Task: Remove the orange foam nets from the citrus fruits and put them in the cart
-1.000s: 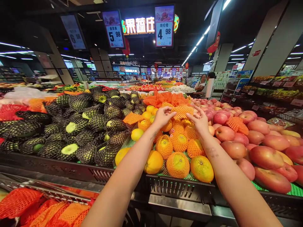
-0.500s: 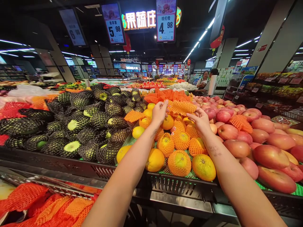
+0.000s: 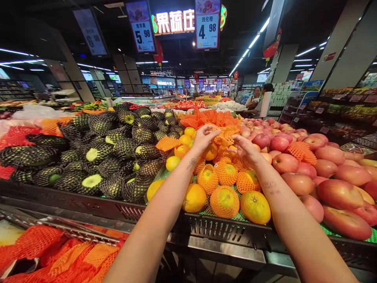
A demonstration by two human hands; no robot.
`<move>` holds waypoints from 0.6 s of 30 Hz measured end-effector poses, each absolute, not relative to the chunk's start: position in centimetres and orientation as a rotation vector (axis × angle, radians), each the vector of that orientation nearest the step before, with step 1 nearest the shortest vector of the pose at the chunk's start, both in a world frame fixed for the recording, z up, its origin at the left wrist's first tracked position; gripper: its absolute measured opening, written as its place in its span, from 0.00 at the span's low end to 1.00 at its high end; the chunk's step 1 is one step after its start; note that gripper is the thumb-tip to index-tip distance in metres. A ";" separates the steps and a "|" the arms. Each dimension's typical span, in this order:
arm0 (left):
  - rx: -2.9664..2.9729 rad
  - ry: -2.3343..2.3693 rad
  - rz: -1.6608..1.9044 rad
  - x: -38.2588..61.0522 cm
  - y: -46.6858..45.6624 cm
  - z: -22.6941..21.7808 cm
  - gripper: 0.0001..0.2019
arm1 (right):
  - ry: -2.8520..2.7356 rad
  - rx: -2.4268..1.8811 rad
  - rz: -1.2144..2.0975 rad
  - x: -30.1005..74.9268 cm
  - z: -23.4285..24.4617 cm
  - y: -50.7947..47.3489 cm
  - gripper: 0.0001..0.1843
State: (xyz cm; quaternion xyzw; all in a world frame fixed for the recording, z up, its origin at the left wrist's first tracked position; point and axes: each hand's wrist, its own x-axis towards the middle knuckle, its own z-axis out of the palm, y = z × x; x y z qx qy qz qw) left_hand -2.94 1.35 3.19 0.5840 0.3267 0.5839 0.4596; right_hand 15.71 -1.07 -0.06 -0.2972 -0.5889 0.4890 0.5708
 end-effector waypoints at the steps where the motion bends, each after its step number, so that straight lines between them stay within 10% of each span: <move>1: 1.469 0.777 1.428 -3.0 1.4 3.1 0.13 | -1.358 -0.686 1.184 15.6 0.1 -1.4 0.32; 18: 1.485 0.623 1.321 -3.7 1.4 3.3 0.09 | -1.151 -0.728 1.079 15.0 -0.7 -0.8 0.18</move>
